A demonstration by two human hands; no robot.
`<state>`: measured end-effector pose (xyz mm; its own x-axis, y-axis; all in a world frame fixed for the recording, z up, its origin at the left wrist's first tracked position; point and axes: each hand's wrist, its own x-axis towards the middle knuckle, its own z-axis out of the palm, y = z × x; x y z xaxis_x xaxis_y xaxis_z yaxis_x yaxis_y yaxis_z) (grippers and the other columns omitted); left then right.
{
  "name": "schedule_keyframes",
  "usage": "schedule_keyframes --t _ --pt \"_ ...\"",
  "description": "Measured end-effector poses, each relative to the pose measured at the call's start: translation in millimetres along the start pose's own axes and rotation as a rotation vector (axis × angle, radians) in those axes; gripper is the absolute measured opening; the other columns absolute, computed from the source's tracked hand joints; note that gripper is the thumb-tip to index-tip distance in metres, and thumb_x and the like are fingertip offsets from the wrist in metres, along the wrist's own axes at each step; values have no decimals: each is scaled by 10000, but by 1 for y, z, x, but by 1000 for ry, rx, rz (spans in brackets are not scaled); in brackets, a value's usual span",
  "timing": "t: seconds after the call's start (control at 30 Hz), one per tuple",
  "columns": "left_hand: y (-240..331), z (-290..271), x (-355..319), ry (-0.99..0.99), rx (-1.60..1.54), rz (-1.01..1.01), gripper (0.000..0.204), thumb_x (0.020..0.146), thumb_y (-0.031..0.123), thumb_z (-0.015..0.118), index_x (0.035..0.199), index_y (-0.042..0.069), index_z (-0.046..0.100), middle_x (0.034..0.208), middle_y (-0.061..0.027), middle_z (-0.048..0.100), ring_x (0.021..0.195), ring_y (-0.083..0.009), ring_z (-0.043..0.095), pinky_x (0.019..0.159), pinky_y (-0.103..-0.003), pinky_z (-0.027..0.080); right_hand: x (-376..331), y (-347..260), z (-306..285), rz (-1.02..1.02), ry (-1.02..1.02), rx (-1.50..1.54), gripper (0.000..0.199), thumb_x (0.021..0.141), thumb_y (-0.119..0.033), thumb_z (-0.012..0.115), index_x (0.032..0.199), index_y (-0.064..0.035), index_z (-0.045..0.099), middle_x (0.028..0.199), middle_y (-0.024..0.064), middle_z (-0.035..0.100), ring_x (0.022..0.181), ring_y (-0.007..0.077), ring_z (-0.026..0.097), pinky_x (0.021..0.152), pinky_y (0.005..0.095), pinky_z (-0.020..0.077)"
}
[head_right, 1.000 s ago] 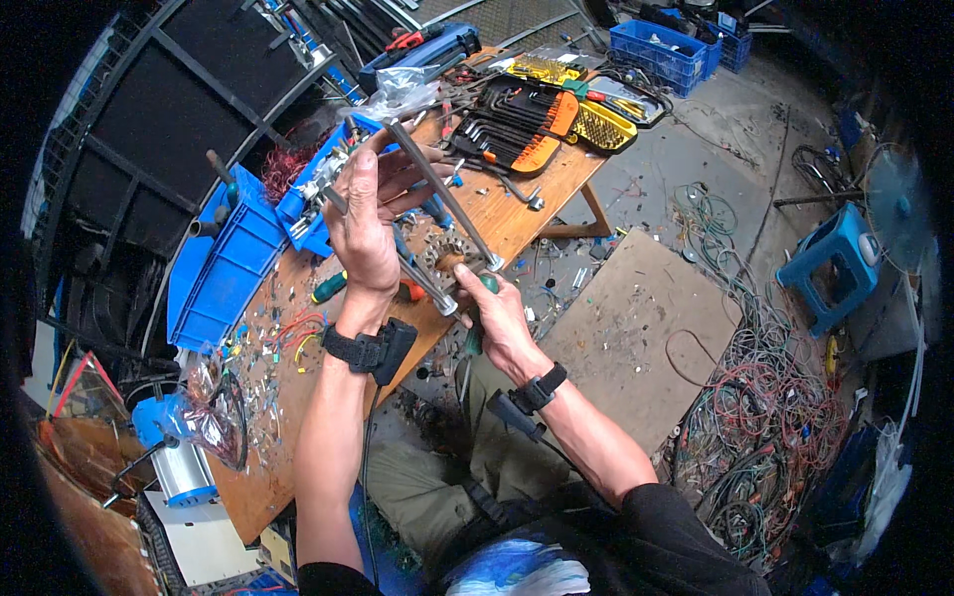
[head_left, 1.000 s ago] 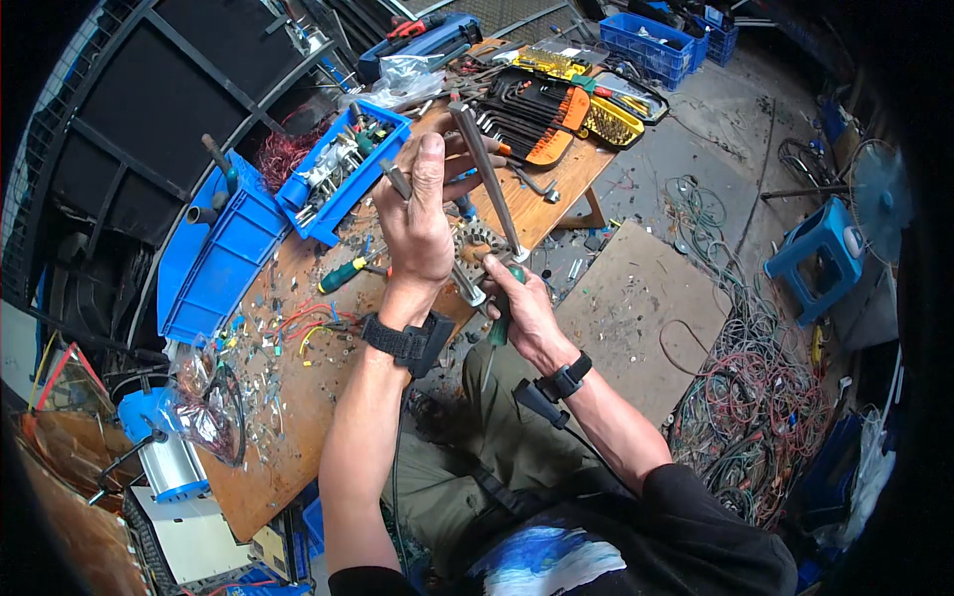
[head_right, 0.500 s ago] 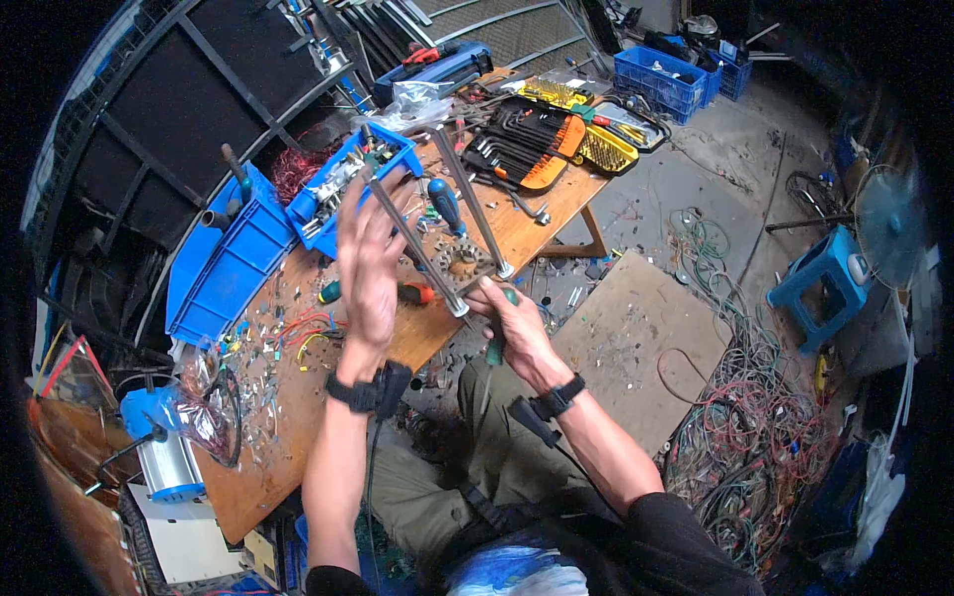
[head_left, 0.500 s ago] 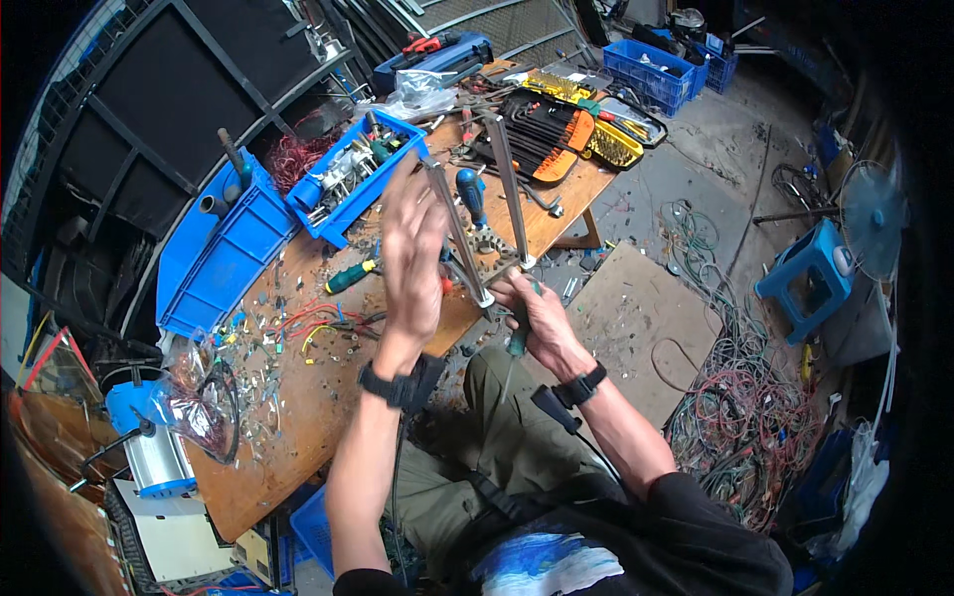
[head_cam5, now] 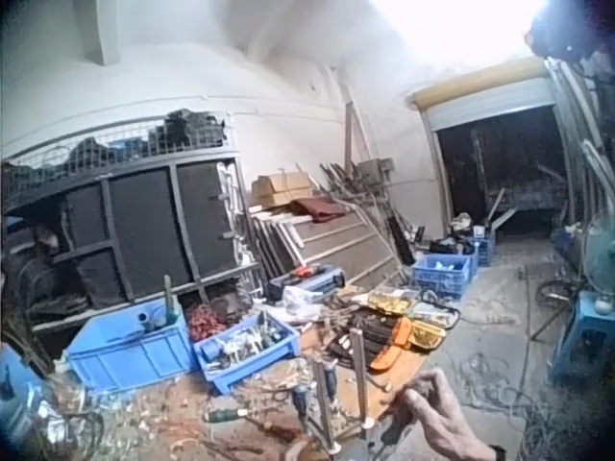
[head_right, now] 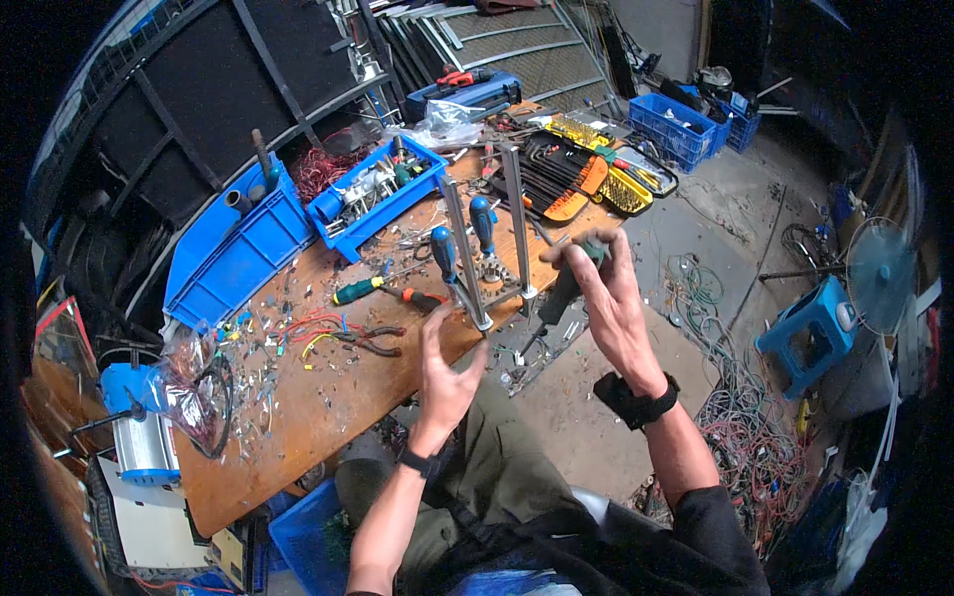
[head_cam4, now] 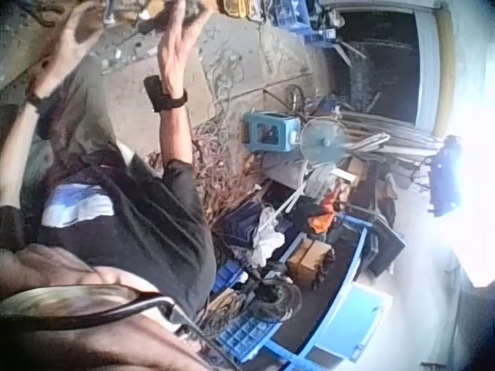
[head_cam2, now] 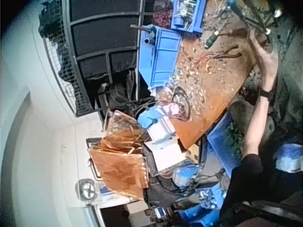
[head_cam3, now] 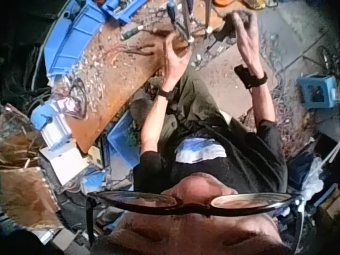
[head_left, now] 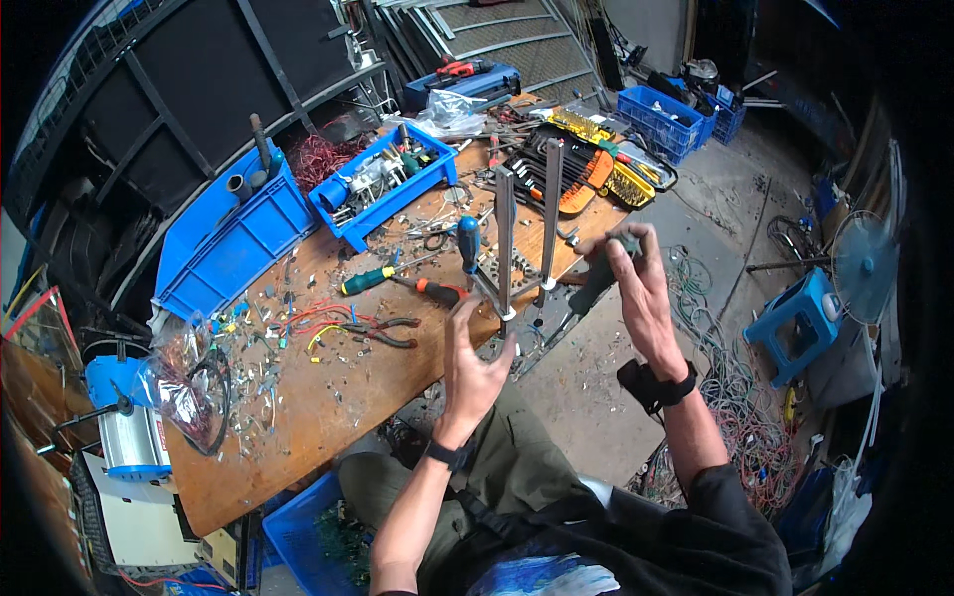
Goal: The recorder is stripping wires and using tools to assemble or repair electronic components on a metal frame.
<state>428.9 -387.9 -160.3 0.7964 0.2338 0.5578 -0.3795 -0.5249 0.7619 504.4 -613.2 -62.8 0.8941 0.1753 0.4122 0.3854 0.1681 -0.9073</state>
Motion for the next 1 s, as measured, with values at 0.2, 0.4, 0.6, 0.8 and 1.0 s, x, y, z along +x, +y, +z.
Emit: schedule_keyframes --t 0.2,0.4,0.6,0.8,1.0 --pt "-7 31 31 85 280 151 647 844 124 841 1409 51 535 1397 -164 563 1374 -379 492 1174 -508 373 31 -20 19 -221 26 -33 320 1032 -103 744 1282 -7 570 1136 89 719 1075 130 687 918 300 583" --pt "-16 43 40 117 328 115 526 837 187 852 1284 50 611 1332 -144 560 1285 -369 516 1083 -517 397 43 2 21 -309 67 -211 344 1010 -112 773 1293 -12 605 1094 91 744 993 123 720 878 294 595" --pt "-17 40 41 93 343 106 438 850 220 846 1211 63 653 1329 -125 559 1266 -363 528 1066 -533 391 46 4 23 -273 28 -211 339 1016 -115 764 1300 -14 607 1076 91 748 951 121 727 837 288 592" --pt "-19 39 38 91 364 95 407 868 253 836 1198 105 647 1341 -105 557 1281 -354 534 1091 -585 369 44 4 26 -307 -11 -219 353 1001 -99 777 1302 -14 614 1078 90 751 932 119 707 836 295 586" --pt "-20 40 37 92 369 95 407 880 263 830 1207 127 631 1358 -97 554 1317 -352 529 1126 -606 349 44 6 28 -314 -15 -214 358 990 -84 785 1299 -15 620 1085 89 751 950 116 690 849 299 582"
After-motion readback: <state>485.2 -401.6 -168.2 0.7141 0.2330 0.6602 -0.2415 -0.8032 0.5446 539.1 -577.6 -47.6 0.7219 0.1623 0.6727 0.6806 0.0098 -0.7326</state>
